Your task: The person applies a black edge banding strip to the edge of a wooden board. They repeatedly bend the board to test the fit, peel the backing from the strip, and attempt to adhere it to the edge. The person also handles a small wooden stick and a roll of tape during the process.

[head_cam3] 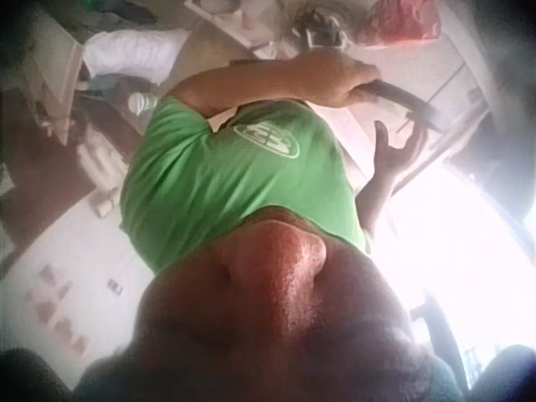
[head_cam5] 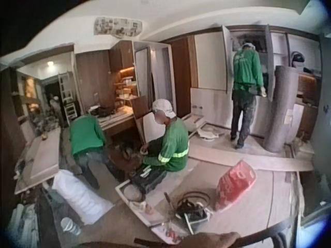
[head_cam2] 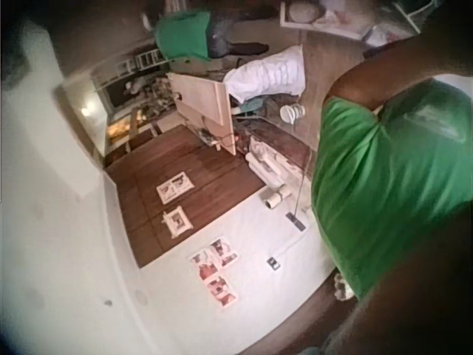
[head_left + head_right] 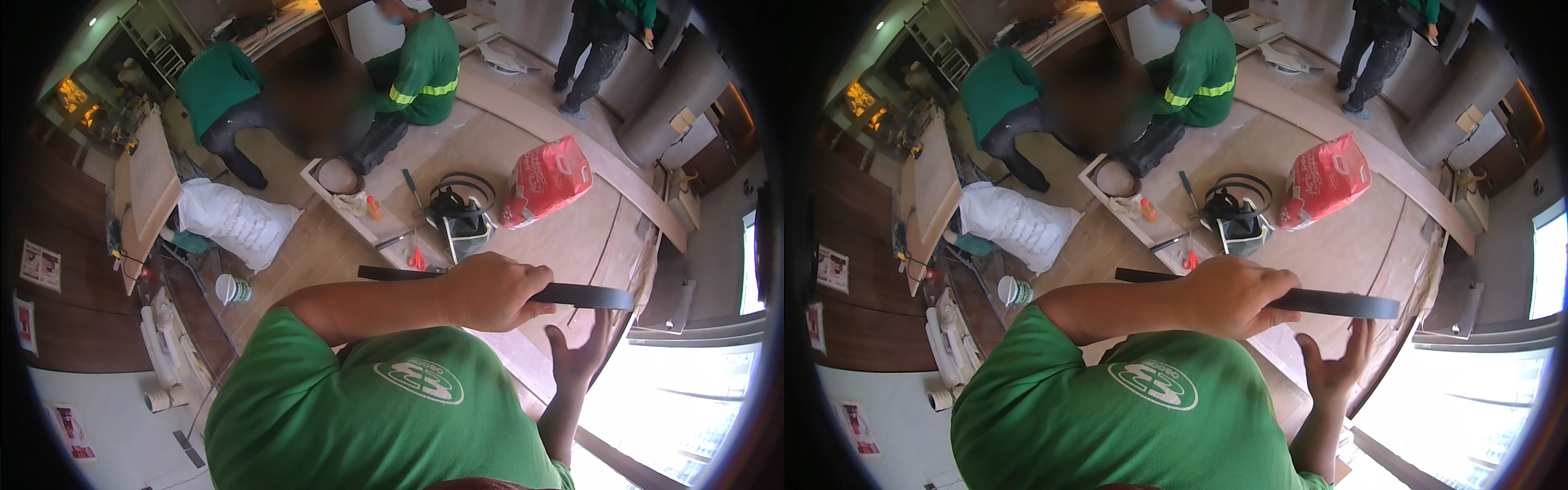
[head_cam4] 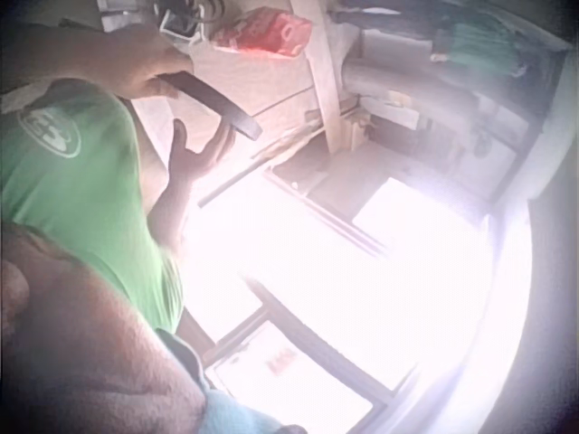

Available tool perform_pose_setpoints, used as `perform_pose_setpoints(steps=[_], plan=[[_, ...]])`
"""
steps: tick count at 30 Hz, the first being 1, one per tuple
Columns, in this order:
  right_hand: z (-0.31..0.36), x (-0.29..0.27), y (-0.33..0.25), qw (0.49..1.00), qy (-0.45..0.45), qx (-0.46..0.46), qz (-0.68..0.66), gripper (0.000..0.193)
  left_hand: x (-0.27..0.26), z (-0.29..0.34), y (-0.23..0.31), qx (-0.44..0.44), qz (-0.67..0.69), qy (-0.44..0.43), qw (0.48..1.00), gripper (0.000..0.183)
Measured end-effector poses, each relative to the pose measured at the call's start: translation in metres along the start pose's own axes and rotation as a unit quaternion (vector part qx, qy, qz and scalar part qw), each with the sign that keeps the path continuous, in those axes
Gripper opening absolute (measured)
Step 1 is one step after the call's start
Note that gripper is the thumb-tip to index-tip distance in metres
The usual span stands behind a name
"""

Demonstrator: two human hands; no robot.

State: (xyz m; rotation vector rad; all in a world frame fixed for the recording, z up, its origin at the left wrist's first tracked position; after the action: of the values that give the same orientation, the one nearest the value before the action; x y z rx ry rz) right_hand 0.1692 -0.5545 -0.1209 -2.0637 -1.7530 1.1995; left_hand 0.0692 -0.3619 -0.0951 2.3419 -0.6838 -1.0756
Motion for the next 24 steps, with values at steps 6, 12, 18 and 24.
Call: perform_pose_setpoints(steps=[6,12,18,24], plan=[[-0.011,0.027,0.001,0.975,-0.203,0.043,-0.081,0.042,0.017,0.021,-0.013,-0.008,0.018,-0.039,0.999,0.032],[0.004,0.044,0.009,0.941,-0.271,0.108,-0.172,0.033,0.018,0.030,-0.020,-0.065,0.069,-0.042,0.995,0.033],[0.023,0.052,0.013,0.941,-0.242,0.151,-0.184,0.038,0.010,0.026,-0.024,-0.003,0.093,0.015,0.996,0.038],[0.028,0.049,0.027,0.936,-0.223,0.185,-0.200,0.035,0.020,0.027,-0.022,0.047,0.046,0.004,0.998,0.037]])
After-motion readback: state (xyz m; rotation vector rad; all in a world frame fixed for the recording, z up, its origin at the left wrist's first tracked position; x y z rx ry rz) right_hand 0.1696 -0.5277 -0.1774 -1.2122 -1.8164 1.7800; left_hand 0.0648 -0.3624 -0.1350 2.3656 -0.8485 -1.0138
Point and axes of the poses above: each hand's wrist, its own z-axis away from the middle knuckle, its own x-axis out of the palm, y = z × x, the point moved 4 cm from there along -z, towards the middle knuckle, and after that the axes turned 14 degrees about y, right-handed, at the moved point
